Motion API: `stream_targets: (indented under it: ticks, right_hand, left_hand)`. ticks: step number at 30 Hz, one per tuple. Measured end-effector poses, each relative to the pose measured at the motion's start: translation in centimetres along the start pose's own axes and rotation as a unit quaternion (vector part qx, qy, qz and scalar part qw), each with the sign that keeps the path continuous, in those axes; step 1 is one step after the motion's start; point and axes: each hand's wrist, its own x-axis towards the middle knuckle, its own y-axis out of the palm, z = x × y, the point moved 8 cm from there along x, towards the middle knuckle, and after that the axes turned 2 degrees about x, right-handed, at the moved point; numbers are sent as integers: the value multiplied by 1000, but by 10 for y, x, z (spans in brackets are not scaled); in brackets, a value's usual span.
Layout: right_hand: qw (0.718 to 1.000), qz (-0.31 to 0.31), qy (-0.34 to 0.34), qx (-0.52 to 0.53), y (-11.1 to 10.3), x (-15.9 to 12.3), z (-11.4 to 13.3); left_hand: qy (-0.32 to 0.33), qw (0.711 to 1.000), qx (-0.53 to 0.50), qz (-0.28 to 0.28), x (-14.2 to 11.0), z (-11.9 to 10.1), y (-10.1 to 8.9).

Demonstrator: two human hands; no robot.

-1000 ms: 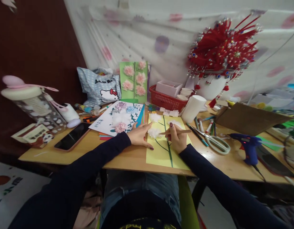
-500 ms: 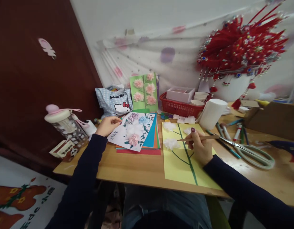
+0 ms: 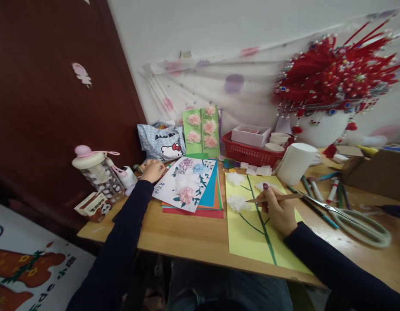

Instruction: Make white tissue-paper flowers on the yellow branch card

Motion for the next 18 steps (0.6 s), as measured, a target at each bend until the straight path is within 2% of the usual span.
stream_targets:
  ticks: [8,13,18]
  right_hand:
    - [1000,1,-1,-15,-1,0,-1]
    - [999,17,-21,-20,2,0,6]
    - [999,15,-30,-20,2,-1,9]
  left_hand:
    - [21,998,-56,15,0,2,17]
    - [23,995,-99,-7,0,5,11]
    - [-5,988,-154,-23,-2,16,5]
